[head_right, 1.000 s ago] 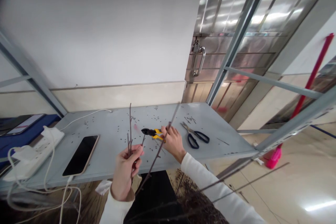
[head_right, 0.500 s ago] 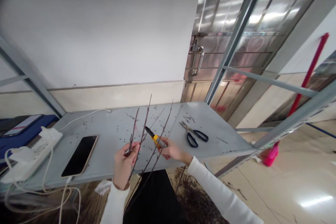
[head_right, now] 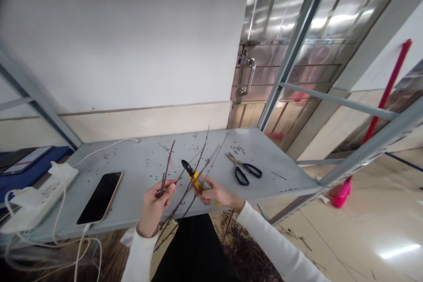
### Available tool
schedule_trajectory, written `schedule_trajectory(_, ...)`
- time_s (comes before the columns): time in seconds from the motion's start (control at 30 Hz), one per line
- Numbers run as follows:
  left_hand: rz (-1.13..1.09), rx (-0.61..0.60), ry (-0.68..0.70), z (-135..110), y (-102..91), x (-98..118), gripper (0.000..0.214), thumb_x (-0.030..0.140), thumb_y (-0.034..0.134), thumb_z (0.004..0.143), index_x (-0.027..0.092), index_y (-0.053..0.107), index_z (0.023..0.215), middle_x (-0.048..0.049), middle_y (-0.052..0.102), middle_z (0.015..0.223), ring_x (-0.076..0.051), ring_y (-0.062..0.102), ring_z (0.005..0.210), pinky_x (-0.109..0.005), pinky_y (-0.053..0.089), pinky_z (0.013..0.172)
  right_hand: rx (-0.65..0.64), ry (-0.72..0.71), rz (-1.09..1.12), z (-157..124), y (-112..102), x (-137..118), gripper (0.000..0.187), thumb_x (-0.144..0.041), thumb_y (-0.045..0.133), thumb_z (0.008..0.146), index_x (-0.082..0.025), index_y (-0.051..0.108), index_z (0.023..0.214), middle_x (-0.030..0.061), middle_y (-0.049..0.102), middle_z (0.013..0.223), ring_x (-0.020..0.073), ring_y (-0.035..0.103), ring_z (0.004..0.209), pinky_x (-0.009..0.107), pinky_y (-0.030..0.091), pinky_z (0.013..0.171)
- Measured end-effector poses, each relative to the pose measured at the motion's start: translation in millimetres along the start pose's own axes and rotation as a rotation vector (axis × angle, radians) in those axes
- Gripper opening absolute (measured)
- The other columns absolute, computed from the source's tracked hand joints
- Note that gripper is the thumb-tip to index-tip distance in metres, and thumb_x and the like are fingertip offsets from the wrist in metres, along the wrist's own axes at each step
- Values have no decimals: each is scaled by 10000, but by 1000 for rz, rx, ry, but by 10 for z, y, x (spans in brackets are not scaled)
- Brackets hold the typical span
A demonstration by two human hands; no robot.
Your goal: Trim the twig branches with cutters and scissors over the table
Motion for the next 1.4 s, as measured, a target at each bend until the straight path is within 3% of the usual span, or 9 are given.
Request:
schedule_trajectory(0.1,-47,-50,-21,-27,50,26,368,438,716,597,117,693,775,2,565,540,-46,310,380,-193,198,364,171,-214,-257,3,-142,-188,329,-226,583,577,-222,498,895,-6,495,747,118,444,628,233,382,549)
schedule_trajectory(0.2,-69,-89,-47,-49,85,39,399,448,714,599,103,704,798,8,537,530,-36,294,378,-193,186,364,267,-307,-481,8,-256,-317,364,-157,551,575,-213,498,931,10,511,811,147,474,735,256,410,650)
schedule_trajectory(0.37,-61,-63,-44,-61,76,60,432,472,710,596,93,700,802,6,531,534,-35,268,374,-200,171,364,441,-410,-857,-2,-424,-488,470,-111,503,544,-191,487,1007,5,539,812,124,463,627,246,400,585)
schedule_trajectory(0.57,-76,-94,-45,-51,135,46,405,489,700,605,112,671,748,21,520,512,-29,250,370,-192,172,359,573,-463,-1072,-50,-439,-524,485,-150,516,563,-205,459,1041,17,557,814,141,473,612,275,417,599)
schedule_trajectory(0.7,-118,-173,-86,-60,238,24,386,493,700,607,123,642,701,49,454,452,-26,243,359,-185,159,354,627,-528,-1080,-60,-363,-536,464,-161,515,549,-210,445,1005,37,554,864,160,500,659,276,430,609)
schedule_trajectory(0.87,-124,-203,-134,-53,250,-29,394,516,701,594,138,621,669,57,422,450,-22,223,360,-184,140,356,687,-533,-1041,-27,-343,-459,431,-173,522,552,-216,463,977,-12,489,708,140,454,581,261,404,567)
schedule_trajectory(1.03,-29,-44,-31,27,-19,-9,356,488,677,633,141,638,704,24,470,504,-78,343,427,-205,222,385,566,-402,-885,39,-315,-387,431,-119,517,542,-194,495,965,-25,476,695,111,412,567,233,348,544)
schedule_trajectory(1.23,132,-44,159,28,-82,198,320,476,603,695,163,632,631,18,477,494,-138,438,507,-245,357,499,195,-166,-461,23,-102,-314,273,-119,497,545,-192,503,807,-37,419,645,86,354,543,198,302,474)
schedule_trajectory(1.4,248,-51,202,7,-60,240,308,427,526,765,141,637,740,27,471,524,-123,404,501,-243,330,511,-161,164,91,-66,146,-4,378,-121,451,501,-186,477,872,-59,409,593,49,257,433,171,231,393)
Point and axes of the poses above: each hand's wrist, its own z-axis towards the middle knuckle, its own y-axis out of the palm, x = y × z, the point moved 9 cm from there along z, towards the middle knuckle
